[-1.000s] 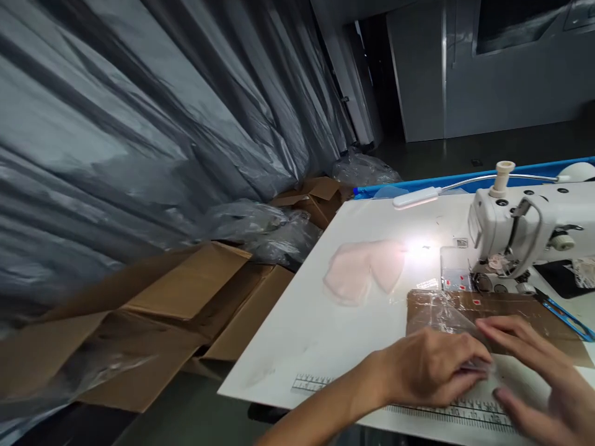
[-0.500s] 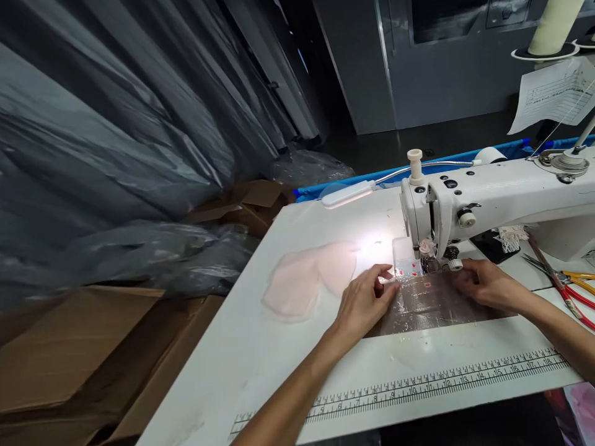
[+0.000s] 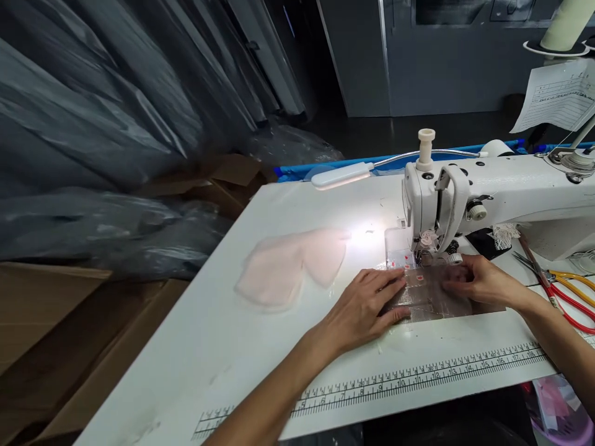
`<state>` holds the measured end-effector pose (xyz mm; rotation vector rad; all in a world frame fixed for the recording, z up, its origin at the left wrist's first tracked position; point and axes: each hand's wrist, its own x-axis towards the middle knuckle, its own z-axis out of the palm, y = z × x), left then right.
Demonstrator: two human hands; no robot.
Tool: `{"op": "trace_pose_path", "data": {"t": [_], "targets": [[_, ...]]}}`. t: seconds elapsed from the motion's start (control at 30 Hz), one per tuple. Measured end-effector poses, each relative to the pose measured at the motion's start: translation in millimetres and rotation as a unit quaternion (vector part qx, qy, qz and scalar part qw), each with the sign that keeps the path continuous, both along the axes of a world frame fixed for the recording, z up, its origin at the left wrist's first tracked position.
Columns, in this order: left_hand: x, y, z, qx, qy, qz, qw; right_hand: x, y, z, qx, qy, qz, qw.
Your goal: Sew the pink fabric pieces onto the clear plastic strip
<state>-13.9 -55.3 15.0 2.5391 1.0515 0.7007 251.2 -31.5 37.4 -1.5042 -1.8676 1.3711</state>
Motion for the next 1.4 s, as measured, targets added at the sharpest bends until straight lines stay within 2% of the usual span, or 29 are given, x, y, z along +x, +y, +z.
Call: {"op": "trace_pose_path", "data": {"t": [0.07,0.13,0.2,0.27,0.33,0.4,0.5,0.6,0.67,0.73,0.87,1.0,1.2,1.4], "targets": [[-0.2,-3.1,4.8,-0.096,-0.065,0.058,0.992,-13.9,-4.3,-0.7,-0.032,0.048,-0.002,0.998],[1.0,-6.8,9.4,-0.219,-0.128,0.100,0.962,-30.7,-8.6,0.9,-0.062,0.107,0.001,0.992],[2.8,-9.9,12.8,-0.323,-0.170,0.111,0.924,-44.2,-11.1,4.4,-0.104,0.160,0.039,0.981],[4.5,-11.8,14.3,-0.373,-0.179,0.127,0.901,-49.2,-10.7,7.2,-0.119,0.163,0.087,0.976],[5.8,-12.3,13.7,-0.379,-0.171,0.156,0.896,-45.1,-7.9,6.9,-0.044,0.097,0.088,0.990],[6.1,-11.3,11.4,-0.367,-0.175,0.174,0.897,-35.7,-5.3,2.8,0.088,-0.005,0.075,0.993],[4.5,-8.0,7.1,-0.369,-0.190,0.184,0.891,-23.3,-5.0,-7.1,0.254,-0.114,0.150,0.949],[1.9,-3.6,3.9,-0.361,-0.182,0.208,0.891,-19.9,-6.5,-15.7,0.351,-0.182,0.219,0.892],[1.0,-0.7,2.1,-0.342,-0.183,0.227,0.893,-20.6,-5.0,-19.3,0.370,-0.225,0.224,0.873],[1.1,1.8,0.3,-0.320,-0.193,0.247,0.894,-20.3,-1.2,-22.2,0.367,-0.240,0.224,0.870],[2.7,4.0,-1.6,-0.299,-0.200,0.265,0.895,-12.4,6.4,-30.4,0.358,-0.165,0.210,0.895],[3.3,4.3,0.1,-0.317,-0.207,0.257,0.889,-3.9,5.1,-37.5,0.350,-0.069,0.186,0.916],[3.8,6.0,4.1,-0.348,-0.221,0.261,0.873,-4.5,0.2,-39.5,0.393,-0.059,0.197,0.896],[4.8,5.9,5.6,-0.360,-0.206,0.261,0.872,-4.1,1.2,-40.7,0.402,-0.047,0.195,0.893]]}}
